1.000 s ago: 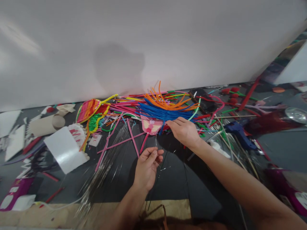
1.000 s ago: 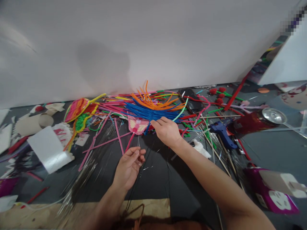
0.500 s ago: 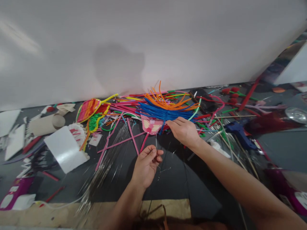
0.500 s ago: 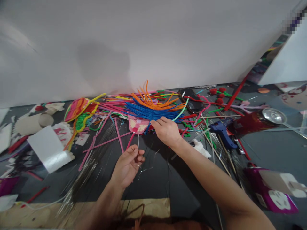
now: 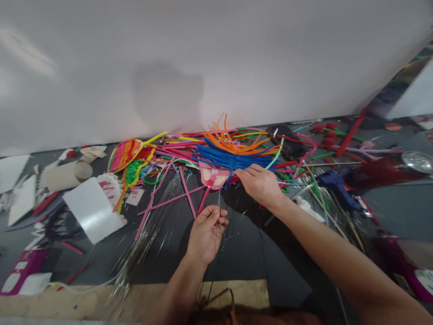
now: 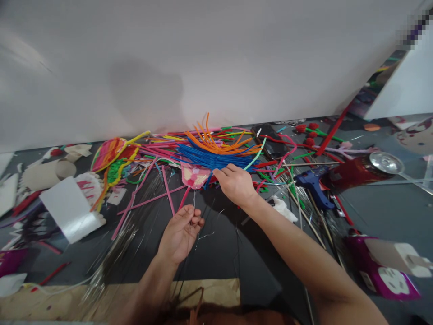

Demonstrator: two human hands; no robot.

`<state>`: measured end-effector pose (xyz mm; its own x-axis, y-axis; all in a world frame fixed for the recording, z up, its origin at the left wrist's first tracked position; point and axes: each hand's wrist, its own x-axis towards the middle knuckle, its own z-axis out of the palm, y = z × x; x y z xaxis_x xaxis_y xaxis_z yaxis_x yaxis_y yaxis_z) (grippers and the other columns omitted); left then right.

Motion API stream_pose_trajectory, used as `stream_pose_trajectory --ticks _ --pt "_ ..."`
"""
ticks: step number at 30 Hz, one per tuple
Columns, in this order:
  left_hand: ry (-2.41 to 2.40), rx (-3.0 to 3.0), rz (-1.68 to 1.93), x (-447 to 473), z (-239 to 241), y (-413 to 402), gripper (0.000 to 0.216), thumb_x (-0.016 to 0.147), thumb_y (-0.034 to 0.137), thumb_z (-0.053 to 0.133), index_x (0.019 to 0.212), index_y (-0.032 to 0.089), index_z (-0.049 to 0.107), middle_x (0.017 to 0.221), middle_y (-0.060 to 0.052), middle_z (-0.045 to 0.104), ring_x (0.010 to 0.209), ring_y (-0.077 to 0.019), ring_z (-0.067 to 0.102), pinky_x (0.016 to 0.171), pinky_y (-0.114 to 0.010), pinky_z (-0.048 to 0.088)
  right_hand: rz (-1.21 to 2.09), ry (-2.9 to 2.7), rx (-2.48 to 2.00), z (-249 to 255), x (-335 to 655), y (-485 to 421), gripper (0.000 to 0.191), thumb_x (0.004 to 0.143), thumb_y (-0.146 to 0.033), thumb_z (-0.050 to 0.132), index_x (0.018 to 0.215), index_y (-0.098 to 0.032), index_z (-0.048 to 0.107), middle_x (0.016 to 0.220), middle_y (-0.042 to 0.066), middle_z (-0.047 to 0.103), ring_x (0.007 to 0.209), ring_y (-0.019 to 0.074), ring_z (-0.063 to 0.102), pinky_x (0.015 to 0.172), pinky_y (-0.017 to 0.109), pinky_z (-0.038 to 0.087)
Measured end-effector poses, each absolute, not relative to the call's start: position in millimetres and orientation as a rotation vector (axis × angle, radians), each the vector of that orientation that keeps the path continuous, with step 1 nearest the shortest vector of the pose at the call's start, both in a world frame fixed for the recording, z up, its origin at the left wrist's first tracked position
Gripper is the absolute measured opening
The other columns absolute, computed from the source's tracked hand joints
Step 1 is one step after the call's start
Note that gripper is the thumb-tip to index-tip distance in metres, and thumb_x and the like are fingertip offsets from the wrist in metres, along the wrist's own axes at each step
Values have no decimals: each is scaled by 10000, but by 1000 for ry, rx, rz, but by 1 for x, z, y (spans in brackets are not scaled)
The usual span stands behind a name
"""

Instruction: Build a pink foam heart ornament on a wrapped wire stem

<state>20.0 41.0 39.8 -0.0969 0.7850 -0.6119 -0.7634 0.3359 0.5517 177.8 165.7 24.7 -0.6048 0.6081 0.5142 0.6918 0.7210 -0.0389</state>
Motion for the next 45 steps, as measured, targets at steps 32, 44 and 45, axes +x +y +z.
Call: stream_pose_trajectory --ticks 32,44,45 --pt "988 43 1106 4 40 18 305 731 220 714 1008 94 684 721 -46 672 703 -112 606 718 -241 466 -215 -2388 -998 22 178 167 208 883 -111 470 870 -144 675 648 23 656 650 166 506 628 277 364" --pt "946 -14 1082 6 36 16 299 567 151 826 835 100 703 736 -67 713 709 -119 644 714 -219 486 -145 -2383 -1026 18 177 166 218 880 -103 467 914 -151 677 701 35 688 680 169 531 633 277 378" --pt "973 8 1095 7 36 16 286 567 160 828 817 109 698 735 -64 715 710 -118 644 709 -218 483 -138 -2386 -1031 17 177 166 220 882 -106 466 918 -151 678 703 37 688 683 169 531 635 278 378"
